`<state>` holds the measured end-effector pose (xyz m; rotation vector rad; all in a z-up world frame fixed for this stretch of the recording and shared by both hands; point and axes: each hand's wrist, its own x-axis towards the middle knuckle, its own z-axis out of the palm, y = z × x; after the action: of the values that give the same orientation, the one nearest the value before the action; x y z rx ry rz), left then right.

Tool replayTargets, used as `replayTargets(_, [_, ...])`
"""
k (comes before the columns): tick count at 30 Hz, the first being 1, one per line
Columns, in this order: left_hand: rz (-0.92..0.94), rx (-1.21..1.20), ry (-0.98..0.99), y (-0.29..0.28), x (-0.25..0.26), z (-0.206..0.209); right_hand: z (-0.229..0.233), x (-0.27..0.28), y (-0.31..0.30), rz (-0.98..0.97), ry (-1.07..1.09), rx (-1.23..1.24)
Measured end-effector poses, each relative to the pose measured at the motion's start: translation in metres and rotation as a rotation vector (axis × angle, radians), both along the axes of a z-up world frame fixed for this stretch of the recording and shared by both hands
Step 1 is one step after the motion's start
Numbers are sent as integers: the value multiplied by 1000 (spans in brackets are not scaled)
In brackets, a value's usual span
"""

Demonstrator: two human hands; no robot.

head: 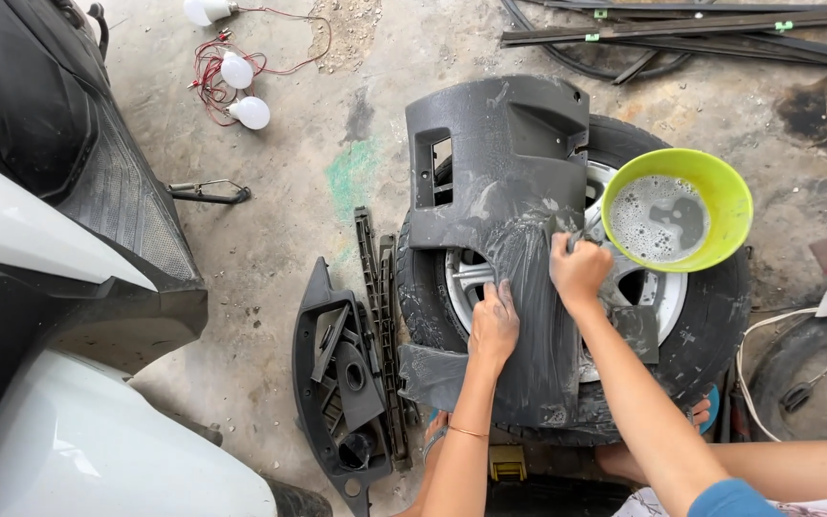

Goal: The person sands a black plastic motorcycle fairing part with sandpaper, then switches to a yellow sponge to continue smoothing the surface. The part rests on a tire while the person works in a workshop area.

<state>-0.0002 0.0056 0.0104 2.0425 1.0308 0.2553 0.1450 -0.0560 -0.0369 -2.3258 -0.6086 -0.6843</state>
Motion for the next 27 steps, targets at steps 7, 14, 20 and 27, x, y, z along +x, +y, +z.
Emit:
replayTargets(7, [-35,-48,-103,8,-1,-24,60,-128,-88,512,-6,-14])
replayTargets(14, [-37,563,-101,-2,-47,4,29,5,20,146,-158,-82])
replayTargets(20, [386,623,-139,7,-120,76,111,-130,-27,555,-358,-182])
replayTargets(27, [409,375,-255,25,-141,42,37,-91,-14,688,-253,-249])
